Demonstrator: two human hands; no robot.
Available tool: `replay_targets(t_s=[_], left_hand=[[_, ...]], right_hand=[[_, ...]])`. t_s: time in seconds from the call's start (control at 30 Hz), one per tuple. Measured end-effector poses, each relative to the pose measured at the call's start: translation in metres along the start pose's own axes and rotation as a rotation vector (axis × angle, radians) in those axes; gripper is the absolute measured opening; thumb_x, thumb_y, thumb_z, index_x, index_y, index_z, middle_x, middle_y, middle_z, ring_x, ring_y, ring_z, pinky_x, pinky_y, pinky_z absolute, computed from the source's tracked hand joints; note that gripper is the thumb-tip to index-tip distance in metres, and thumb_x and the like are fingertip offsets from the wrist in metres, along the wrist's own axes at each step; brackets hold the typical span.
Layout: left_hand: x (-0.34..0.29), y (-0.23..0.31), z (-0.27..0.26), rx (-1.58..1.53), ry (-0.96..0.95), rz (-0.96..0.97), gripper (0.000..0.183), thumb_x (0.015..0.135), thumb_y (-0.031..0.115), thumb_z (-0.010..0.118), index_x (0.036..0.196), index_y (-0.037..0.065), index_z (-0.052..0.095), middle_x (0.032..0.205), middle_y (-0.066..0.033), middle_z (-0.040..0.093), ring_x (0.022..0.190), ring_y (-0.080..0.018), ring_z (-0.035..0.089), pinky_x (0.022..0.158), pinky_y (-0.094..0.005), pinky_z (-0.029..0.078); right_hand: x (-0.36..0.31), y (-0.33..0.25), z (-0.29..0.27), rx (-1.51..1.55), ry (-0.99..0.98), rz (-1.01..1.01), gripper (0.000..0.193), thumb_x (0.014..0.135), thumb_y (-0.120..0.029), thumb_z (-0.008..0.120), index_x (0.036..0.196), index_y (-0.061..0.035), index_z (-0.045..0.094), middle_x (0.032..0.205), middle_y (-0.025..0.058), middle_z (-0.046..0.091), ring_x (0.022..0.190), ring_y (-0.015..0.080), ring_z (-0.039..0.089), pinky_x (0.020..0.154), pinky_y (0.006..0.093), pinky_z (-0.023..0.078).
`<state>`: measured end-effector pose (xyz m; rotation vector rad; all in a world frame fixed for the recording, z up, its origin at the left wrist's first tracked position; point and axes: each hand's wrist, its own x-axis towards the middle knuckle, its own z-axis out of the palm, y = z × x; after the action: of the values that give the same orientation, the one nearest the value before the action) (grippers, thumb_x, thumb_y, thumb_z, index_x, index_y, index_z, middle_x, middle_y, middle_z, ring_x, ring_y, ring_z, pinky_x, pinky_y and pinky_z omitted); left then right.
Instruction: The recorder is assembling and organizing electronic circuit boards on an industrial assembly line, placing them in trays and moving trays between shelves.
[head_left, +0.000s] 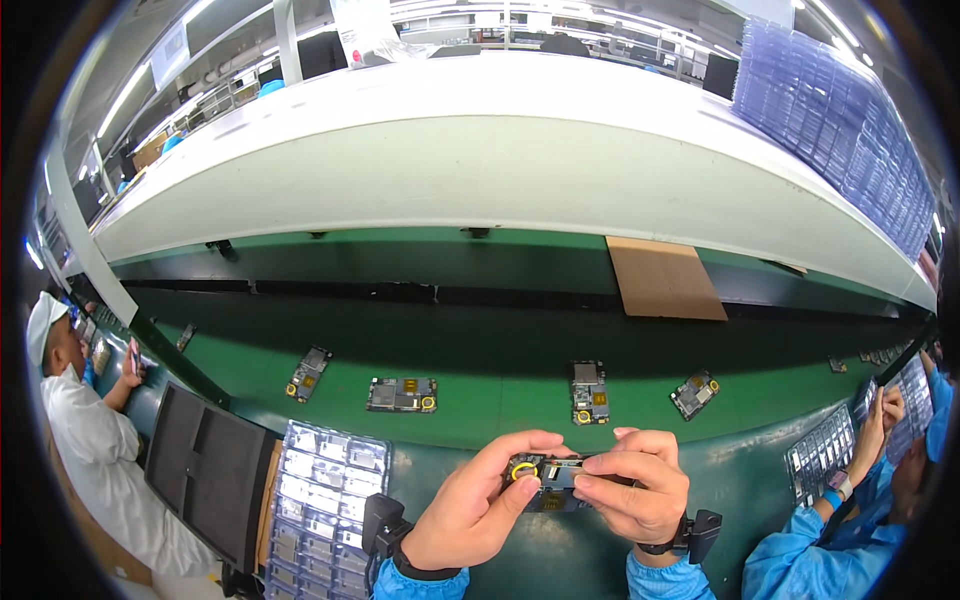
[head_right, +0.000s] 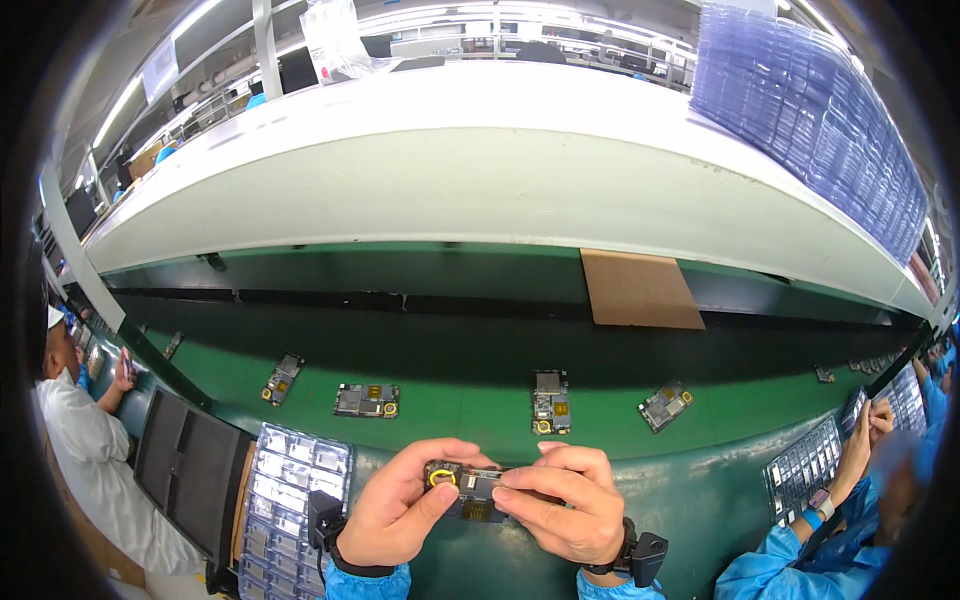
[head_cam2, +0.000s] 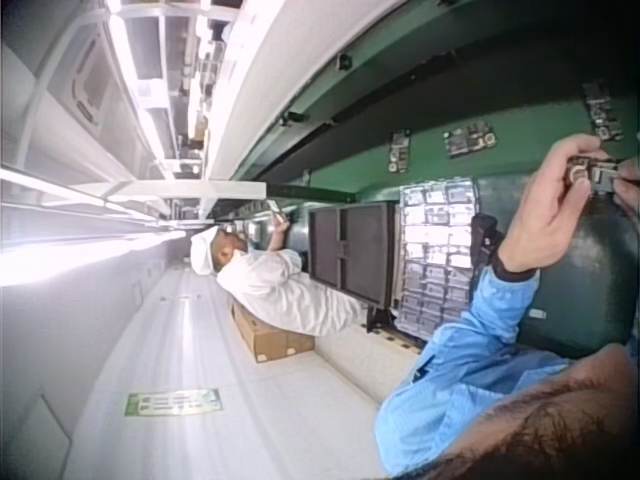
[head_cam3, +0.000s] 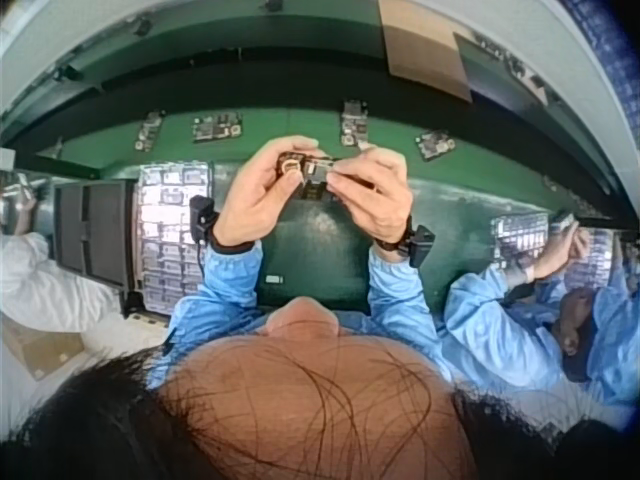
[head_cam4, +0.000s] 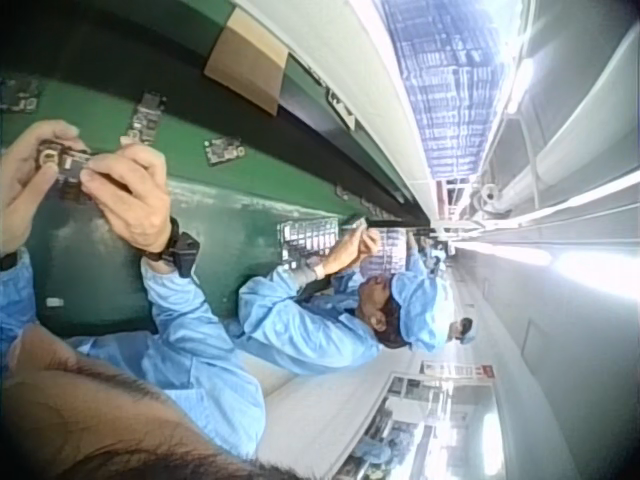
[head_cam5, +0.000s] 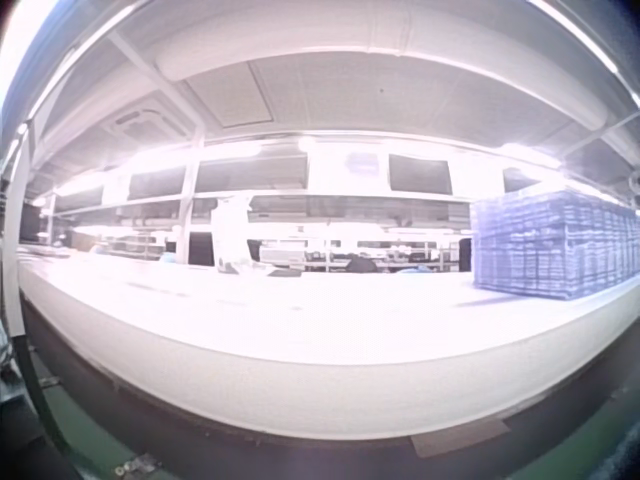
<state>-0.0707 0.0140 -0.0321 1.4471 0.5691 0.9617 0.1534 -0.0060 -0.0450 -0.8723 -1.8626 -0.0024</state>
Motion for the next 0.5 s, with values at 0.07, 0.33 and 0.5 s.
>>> replay_targets(t_s=[0.07, 0.33, 0.5], left_hand=[[-0.0007, 0.0004, -0.0006, -0.006, 0.0, -0.004, 0.038, 0.106, 0.0, 0.049, 0.144, -0.005, 0.043, 0.136, -0.0193, 0.06, 0.128, -0.024, 0.059, 0.112, -0.0377, 0.044], [-0.0031, 0.0, -0.0037, -0.016, -0.001, -0.002, 0.037, 0.106, -0.001, 0.048, 0.143, -0.005, 0.044, 0.135, -0.0194, 0.061, 0.127, -0.0242, 0.059, 0.111, -0.0374, 0.045], [-0.0057, -0.0037, -0.0033, -0.083, 0.035, 0.037, 0.038, 0.105, -0.002, 0.051, 0.142, -0.002, 0.049, 0.133, -0.0155, 0.064, 0.121, -0.0171, 0.061, 0.102, -0.0299, 0.048]], right_hand=[[-0.0006, -0.0006, 0.0014, 0.0, 0.001, -0.004, 0.032, 0.069, -0.008, 0.089, 0.099, -0.0189, 0.084, 0.106, -0.0028, 0.076, 0.096, 0.0184, 0.061, 0.093, 0.0397, 0.057], [0.0018, -0.0039, 0.0041, -0.003, -0.007, -0.015, 0.032, 0.069, -0.008, 0.089, 0.099, -0.0186, 0.084, 0.106, -0.0024, 0.076, 0.095, 0.0184, 0.06, 0.092, 0.0396, 0.057], [0.0019, -0.0065, 0.0075, -0.006, -0.002, -0.025, 0.033, 0.068, -0.007, 0.089, 0.099, -0.0175, 0.084, 0.106, -0.0023, 0.076, 0.094, 0.0185, 0.06, 0.092, 0.0394, 0.058]])
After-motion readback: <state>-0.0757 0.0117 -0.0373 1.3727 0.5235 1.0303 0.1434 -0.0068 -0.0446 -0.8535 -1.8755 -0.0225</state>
